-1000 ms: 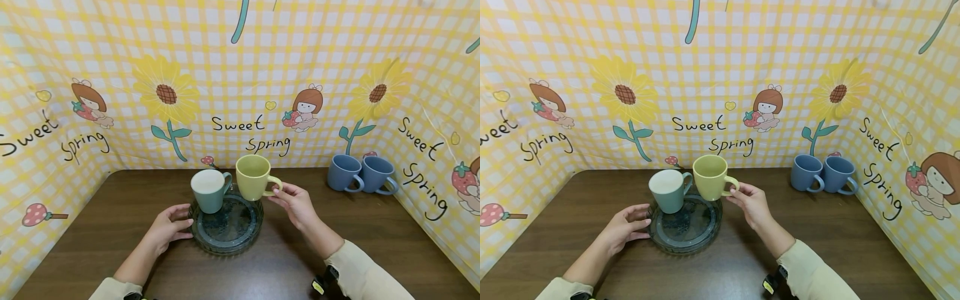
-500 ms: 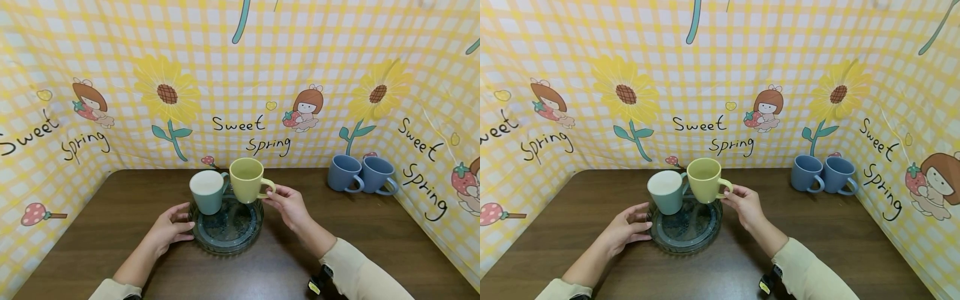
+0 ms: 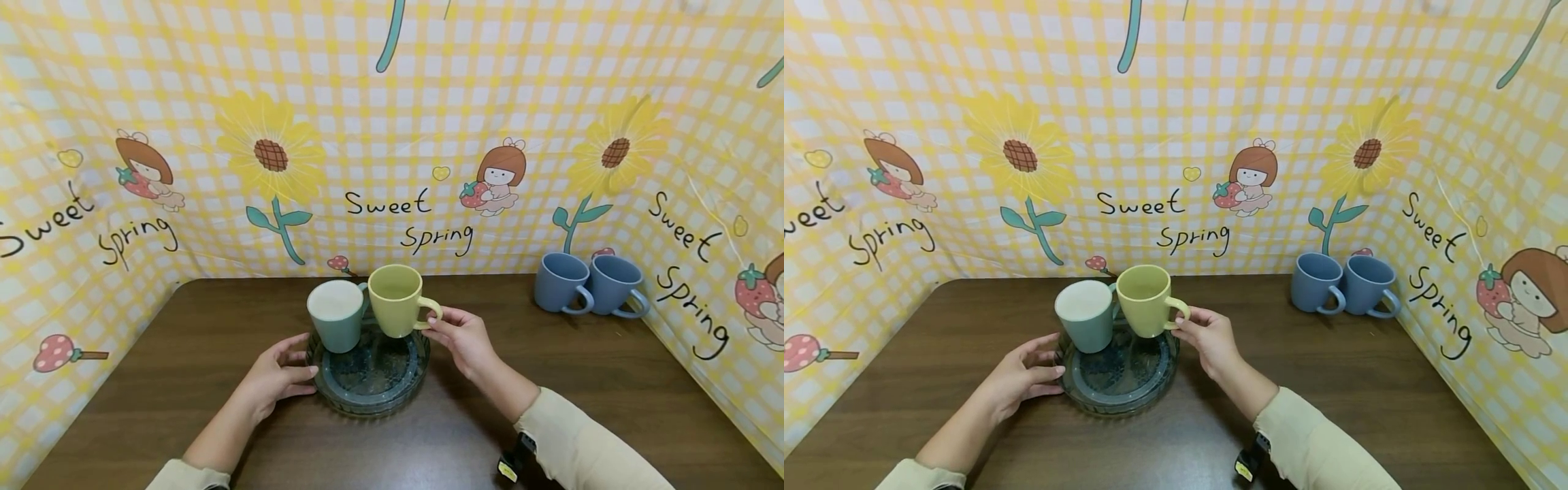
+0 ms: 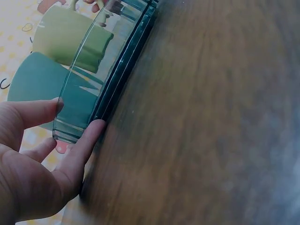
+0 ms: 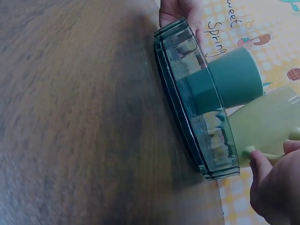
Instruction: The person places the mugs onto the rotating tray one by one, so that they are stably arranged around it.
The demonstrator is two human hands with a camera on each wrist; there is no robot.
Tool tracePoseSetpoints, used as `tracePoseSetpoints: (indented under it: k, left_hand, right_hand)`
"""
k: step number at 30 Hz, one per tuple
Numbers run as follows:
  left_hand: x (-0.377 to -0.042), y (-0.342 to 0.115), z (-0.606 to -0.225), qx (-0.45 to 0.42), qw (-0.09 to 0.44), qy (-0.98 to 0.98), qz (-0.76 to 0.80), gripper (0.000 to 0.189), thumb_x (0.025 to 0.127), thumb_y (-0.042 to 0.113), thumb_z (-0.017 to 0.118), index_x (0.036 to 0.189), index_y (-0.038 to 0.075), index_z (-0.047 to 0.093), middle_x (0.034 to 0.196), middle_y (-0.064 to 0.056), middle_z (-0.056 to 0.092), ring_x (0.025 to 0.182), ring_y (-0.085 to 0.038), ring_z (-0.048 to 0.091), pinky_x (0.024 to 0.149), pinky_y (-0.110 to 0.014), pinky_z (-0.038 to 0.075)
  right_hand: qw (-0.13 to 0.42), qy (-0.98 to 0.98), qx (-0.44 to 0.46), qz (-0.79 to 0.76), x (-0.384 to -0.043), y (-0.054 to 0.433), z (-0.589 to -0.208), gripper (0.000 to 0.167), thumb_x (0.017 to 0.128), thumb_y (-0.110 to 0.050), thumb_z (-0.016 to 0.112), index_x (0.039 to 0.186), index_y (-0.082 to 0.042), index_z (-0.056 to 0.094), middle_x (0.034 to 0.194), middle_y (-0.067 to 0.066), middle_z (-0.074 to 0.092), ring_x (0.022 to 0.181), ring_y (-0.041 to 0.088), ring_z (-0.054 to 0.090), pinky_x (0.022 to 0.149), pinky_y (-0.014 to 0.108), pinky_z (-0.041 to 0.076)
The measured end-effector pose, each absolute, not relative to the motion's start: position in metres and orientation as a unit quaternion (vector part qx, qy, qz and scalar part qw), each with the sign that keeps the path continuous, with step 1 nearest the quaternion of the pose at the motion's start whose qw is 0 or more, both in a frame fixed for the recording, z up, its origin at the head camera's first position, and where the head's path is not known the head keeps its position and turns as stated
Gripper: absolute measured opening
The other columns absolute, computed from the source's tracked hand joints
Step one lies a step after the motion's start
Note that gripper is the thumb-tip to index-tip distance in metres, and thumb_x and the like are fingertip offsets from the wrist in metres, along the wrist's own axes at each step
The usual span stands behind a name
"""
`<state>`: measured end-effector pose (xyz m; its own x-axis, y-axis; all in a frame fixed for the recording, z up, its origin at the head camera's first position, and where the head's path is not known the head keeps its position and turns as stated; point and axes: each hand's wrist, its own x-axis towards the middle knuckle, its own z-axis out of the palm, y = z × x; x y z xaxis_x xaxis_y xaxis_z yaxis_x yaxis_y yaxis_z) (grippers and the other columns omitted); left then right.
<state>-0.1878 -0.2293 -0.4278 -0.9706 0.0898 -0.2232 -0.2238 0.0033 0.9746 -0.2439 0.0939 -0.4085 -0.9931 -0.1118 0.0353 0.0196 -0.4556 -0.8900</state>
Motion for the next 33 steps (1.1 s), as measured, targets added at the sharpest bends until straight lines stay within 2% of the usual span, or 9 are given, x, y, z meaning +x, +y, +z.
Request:
tracePoseSetpoints:
  k: [4,11,16,22,29,33]
  left_hand:
    - [-0.187,-0.229,-0.427,-0.047,0.118,0.695,0.708,0.077,0.088,-0.007,0.066,0.153,0.005,0.025,0.136,-0.027,0.028,0.092,-0.022,0.060,0.082,-0.047,0.058]
    - [-0.185,-0.228,-0.424,-0.043,0.121,0.697,0.706,0.079,0.088,-0.006,0.067,0.153,0.004,0.024,0.138,-0.029,0.026,0.093,-0.023,0.061,0.082,-0.046,0.058]
    - [-0.186,-0.228,-0.425,-0.048,0.120,0.697,0.706,0.079,0.087,-0.006,0.068,0.153,0.004,0.026,0.137,-0.029,0.027,0.094,-0.024,0.061,0.082,-0.046,0.058]
    - [-0.187,-0.229,-0.426,-0.050,0.120,0.697,0.705,0.079,0.087,-0.006,0.068,0.153,0.005,0.026,0.136,-0.028,0.028,0.094,-0.024,0.061,0.082,-0.046,0.058]
    - [-0.185,-0.228,-0.424,-0.041,0.121,0.699,0.704,0.080,0.087,-0.006,0.068,0.153,0.003,0.024,0.135,-0.029,0.027,0.092,-0.023,0.061,0.082,-0.046,0.058]
    - [-0.185,-0.229,-0.426,-0.043,0.121,0.697,0.705,0.080,0.087,-0.006,0.068,0.153,0.003,0.025,0.133,-0.028,0.028,0.091,-0.022,0.060,0.082,-0.046,0.058]
  right_hand:
    - [0.040,0.523,-0.047,-0.850,-0.244,0.091,-0.409,0.034,0.086,0.020,0.057,0.080,-0.009,0.073,0.085,0.009,0.067,0.082,0.022,0.068,0.079,0.038,0.059]
    - [0.037,0.532,-0.030,-0.845,-0.245,0.086,-0.412,0.018,0.085,0.020,0.060,0.092,0.007,0.070,0.084,0.010,0.066,0.085,0.025,0.068,0.078,0.037,0.059]
    - [0.034,0.537,-0.023,-0.842,-0.247,0.084,-0.417,0.016,0.084,0.020,0.061,0.096,0.013,0.068,0.084,0.011,0.066,0.085,0.026,0.068,0.076,0.036,0.059]
    - [0.024,0.565,-0.018,-0.824,-0.250,0.081,-0.418,0.026,0.084,0.020,0.061,0.110,0.024,0.058,0.085,0.011,0.066,0.083,0.024,0.068,0.073,0.034,0.060]
    - [0.021,0.636,-0.033,-0.771,-0.253,0.082,-0.415,0.024,0.082,0.019,0.065,0.105,0.023,0.062,0.081,0.010,0.067,0.077,0.015,0.067,0.072,0.029,0.059]
    - [0.012,0.668,-0.035,-0.743,-0.254,0.084,-0.414,0.024,0.079,0.018,0.067,0.103,0.020,0.065,0.083,0.013,0.069,0.081,0.017,0.066,0.071,0.027,0.059]
